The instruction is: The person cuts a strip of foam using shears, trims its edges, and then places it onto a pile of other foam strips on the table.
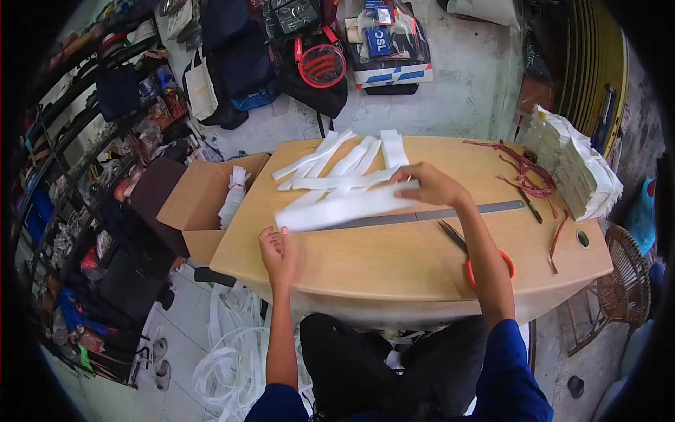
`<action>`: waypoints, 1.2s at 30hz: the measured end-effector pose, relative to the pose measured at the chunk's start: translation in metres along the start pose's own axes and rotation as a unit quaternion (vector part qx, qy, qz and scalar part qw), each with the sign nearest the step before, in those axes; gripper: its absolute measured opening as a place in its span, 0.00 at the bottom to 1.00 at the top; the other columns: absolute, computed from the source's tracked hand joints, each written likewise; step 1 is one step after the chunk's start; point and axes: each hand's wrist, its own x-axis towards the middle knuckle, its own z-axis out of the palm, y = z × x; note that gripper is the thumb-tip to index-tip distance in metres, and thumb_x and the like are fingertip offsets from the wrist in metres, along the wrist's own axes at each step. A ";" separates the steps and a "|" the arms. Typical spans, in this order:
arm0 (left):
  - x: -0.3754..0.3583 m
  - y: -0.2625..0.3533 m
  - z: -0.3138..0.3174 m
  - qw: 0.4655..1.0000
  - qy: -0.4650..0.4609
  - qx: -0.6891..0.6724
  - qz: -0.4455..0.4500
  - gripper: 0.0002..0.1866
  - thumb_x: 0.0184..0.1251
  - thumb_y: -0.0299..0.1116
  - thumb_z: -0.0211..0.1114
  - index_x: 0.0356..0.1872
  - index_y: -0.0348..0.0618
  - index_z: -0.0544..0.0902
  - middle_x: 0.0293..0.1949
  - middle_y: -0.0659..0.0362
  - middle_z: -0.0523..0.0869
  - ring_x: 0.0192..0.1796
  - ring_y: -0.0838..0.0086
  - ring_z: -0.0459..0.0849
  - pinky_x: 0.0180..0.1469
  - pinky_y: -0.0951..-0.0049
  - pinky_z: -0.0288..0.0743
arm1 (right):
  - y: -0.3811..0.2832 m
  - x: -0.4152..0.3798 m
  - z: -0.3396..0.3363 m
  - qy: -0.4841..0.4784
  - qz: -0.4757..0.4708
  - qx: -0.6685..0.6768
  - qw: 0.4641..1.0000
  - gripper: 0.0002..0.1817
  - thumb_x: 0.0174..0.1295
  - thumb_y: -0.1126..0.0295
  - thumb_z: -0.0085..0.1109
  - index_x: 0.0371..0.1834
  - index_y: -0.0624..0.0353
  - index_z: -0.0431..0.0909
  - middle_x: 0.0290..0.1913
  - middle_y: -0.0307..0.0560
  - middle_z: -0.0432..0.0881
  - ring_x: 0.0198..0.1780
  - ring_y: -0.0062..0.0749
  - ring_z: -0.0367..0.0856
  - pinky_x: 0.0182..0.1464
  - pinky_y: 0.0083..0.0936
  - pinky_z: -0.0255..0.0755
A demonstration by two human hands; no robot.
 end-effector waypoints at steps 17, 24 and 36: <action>-0.001 -0.005 -0.001 0.998 -0.056 -0.027 -0.017 0.21 0.71 0.42 0.55 0.53 0.35 0.68 0.38 0.51 0.78 0.39 0.71 0.77 0.43 0.72 0.72 | 0.018 -0.083 -0.007 0.023 0.332 -0.234 0.914 0.40 0.47 0.39 0.63 0.50 0.67 0.73 0.52 0.64 0.74 0.56 0.54 0.73 0.54 0.47 0.68; 0.000 -0.010 0.000 0.997 -0.071 -0.017 -0.029 0.20 0.71 0.41 0.56 0.53 0.35 0.68 0.37 0.54 0.78 0.37 0.73 0.76 0.42 0.74 0.70 | -0.027 -0.181 -0.013 -0.114 0.416 -0.269 0.861 0.41 0.46 0.42 0.66 0.55 0.63 0.70 0.52 0.60 0.73 0.58 0.50 0.71 0.57 0.45 0.67; 0.000 -0.018 0.000 0.995 -0.095 0.004 -0.025 0.22 0.69 0.41 0.58 0.55 0.35 0.67 0.38 0.53 0.78 0.37 0.72 0.76 0.42 0.73 0.70 | -0.023 -0.209 -0.021 -0.088 0.345 -0.287 0.889 0.31 0.49 0.53 0.64 0.53 0.62 0.73 0.50 0.56 0.74 0.55 0.49 0.72 0.55 0.38 0.69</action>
